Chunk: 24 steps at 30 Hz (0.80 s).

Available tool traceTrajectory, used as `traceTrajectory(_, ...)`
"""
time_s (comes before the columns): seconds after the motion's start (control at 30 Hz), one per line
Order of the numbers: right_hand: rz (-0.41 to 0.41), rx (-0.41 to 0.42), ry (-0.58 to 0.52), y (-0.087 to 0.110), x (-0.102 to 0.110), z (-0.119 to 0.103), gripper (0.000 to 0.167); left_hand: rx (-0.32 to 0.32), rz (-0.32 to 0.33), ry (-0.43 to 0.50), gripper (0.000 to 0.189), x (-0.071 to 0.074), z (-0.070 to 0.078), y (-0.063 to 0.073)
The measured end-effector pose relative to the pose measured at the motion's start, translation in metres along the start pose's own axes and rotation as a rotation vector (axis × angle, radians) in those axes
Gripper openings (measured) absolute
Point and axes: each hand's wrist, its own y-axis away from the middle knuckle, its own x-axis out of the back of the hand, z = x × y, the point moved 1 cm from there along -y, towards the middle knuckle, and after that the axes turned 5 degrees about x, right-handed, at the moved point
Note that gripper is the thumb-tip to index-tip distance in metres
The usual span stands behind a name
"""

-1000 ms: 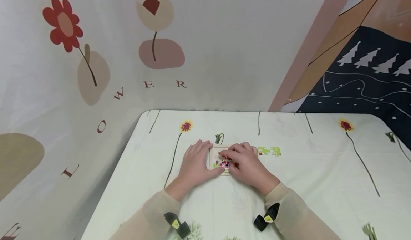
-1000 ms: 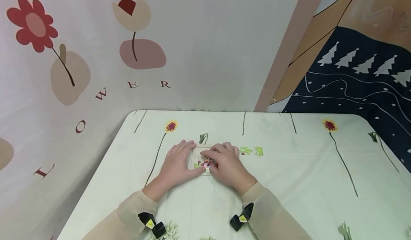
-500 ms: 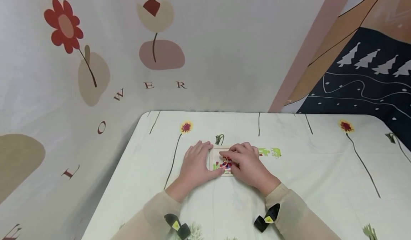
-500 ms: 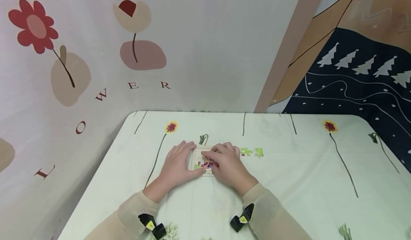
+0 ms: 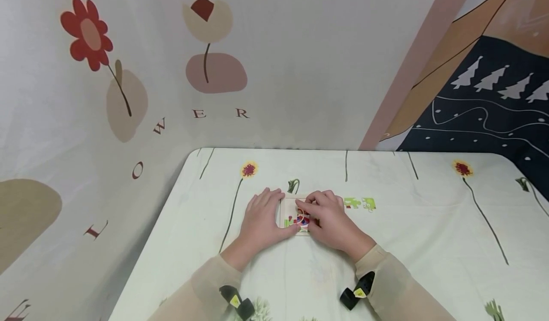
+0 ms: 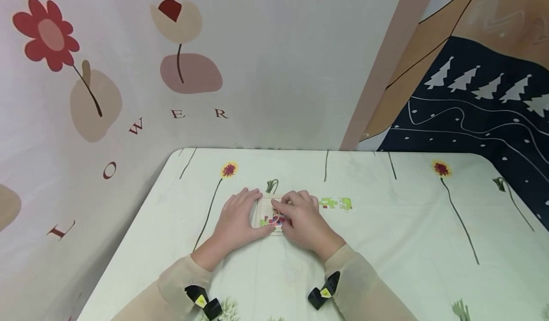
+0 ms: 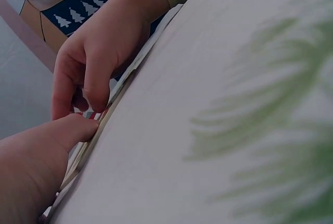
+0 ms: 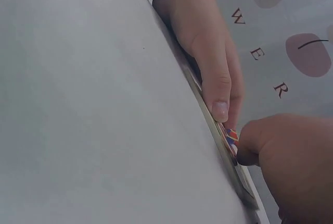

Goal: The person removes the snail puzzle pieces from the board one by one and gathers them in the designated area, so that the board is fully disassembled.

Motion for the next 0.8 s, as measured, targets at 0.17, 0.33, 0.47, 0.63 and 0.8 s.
traceTrajectory(0.17, 0.014, 0.006, 0.003, 0.0, 0.0, 0.001, 0.056, 0.001, 0.005, -0.008, 0.09, 0.0, -0.001, 0.0)
traceTrajectory(0.33, 0.053, 0.026, 0.0, -0.001, 0.001, 0.001, 0.056, -0.003, 0.012, -0.005, 0.09, 0.001, -0.001, 0.0)
traceTrajectory(0.47, 0.097, 0.048, 0.02, -0.002, 0.002, 0.003, 0.052, -0.001, 0.015, -0.012, 0.09, 0.001, -0.001, 0.0)
traceTrajectory(0.63, 0.163, 0.042, 0.062, 0.002, 0.006, 0.009, 0.05, 0.002, 0.0, -0.014, 0.092, -0.001, -0.002, 0.0)
traceTrajectory(0.8, 0.181, 0.01, 0.02, 0.013, 0.013, 0.015, 0.051, 0.002, -0.007, -0.014, 0.092, -0.002, -0.002, 0.0)
